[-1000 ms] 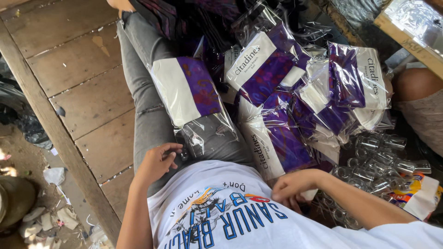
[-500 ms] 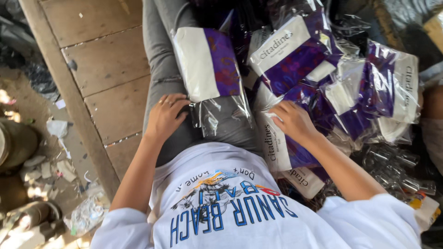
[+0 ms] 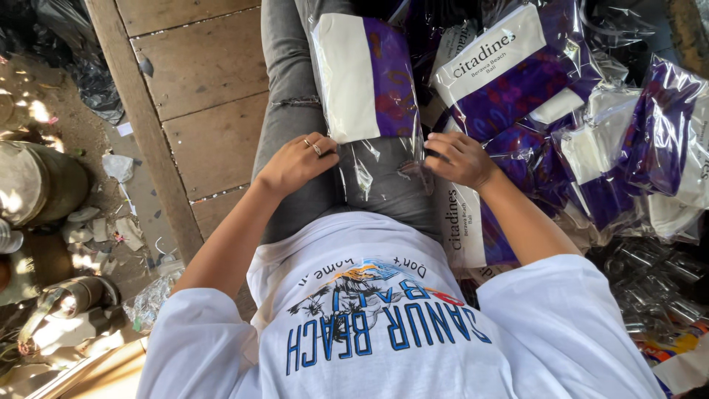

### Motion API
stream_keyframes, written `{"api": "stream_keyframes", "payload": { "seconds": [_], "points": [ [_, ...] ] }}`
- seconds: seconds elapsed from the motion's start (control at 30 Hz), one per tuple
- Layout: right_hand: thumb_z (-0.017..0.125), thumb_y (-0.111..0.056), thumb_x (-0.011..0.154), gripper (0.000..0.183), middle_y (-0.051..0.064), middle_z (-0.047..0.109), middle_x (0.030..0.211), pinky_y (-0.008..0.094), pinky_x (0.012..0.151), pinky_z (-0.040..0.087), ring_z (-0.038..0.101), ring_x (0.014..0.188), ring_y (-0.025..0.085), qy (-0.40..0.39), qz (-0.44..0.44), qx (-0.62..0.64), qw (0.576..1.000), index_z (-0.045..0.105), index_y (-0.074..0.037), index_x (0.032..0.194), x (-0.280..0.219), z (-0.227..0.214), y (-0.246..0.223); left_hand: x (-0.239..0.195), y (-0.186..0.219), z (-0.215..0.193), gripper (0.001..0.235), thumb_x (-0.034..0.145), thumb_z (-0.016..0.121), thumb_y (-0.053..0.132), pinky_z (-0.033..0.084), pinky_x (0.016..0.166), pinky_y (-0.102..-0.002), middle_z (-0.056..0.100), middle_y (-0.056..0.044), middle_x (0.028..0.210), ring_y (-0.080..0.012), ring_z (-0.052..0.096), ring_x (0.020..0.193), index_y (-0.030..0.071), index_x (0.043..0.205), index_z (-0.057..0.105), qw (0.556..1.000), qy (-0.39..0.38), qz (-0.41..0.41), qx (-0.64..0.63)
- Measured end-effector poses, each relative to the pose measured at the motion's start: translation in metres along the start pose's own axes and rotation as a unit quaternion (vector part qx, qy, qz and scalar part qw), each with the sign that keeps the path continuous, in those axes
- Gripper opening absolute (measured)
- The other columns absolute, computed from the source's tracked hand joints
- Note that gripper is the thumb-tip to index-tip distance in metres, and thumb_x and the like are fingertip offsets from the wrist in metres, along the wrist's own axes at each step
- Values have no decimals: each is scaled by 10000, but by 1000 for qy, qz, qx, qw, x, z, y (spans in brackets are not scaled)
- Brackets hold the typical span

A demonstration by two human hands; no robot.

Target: The person sits on the floor and repeatedly places white folded items into clear plastic bags with purple branding. They seal the bags by hand and stack them on their lap.

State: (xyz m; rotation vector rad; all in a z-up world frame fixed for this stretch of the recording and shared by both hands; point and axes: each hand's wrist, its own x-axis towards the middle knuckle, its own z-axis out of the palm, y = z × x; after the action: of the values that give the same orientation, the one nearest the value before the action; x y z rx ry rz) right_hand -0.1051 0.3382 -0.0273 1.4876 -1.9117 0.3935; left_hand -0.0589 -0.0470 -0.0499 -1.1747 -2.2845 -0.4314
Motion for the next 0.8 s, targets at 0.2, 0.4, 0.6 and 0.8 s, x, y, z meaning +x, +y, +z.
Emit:
{"api": "stream_keyframes", "payload": {
  "seconds": [0.2, 0.4, 0.6, 0.8],
  "points": [
    [699, -155, 986, 137, 135, 747, 1053, 398, 811, 604, 749, 1016, 323, 12, 18, 78, 997, 668, -77, 878, 24, -16, -13, 45, 21, -64, 219, 1058, 583, 8, 511, 717, -283, 573, -52, 854, -215, 587, 769, 35, 841, 588, 999, 44, 12, -4],
    [614, -188, 1036, 205, 153, 773, 1110, 420, 859, 584, 719, 1131, 367, 27, 152, 201, 967, 653, -41, 897, 25, -22, -24, 14, 7, -25, 79, 994, 702, 114, 599, 773, -319, 720, -22, 861, -244, 716, 885, 122, 919, 723, 981, 118, -86, -125],
    [600, -206, 1042, 217, 139, 791, 1035, 384, 855, 582, 739, 1071, 341, 95, 382, 319, 862, 632, -28, 922, 45, -27, -55, 4, 10, -26, 69, 1002, 704, 195, 591, 758, -315, 766, 13, 959, -225, 707, 862, 141, 958, 703, 972, 132, -137, -139],
    [622, -139, 1051, 137, 130, 779, 823, 287, 729, 583, 752, 723, 169, 119, 491, 334, 796, 611, -14, 997, 29, -10, -55, -7, 6, -18, 80, 968, 660, 48, 575, 655, -360, 681, -14, 802, -255, 656, 755, 114, 926, 643, 965, 174, -168, -98]
  ]
}}
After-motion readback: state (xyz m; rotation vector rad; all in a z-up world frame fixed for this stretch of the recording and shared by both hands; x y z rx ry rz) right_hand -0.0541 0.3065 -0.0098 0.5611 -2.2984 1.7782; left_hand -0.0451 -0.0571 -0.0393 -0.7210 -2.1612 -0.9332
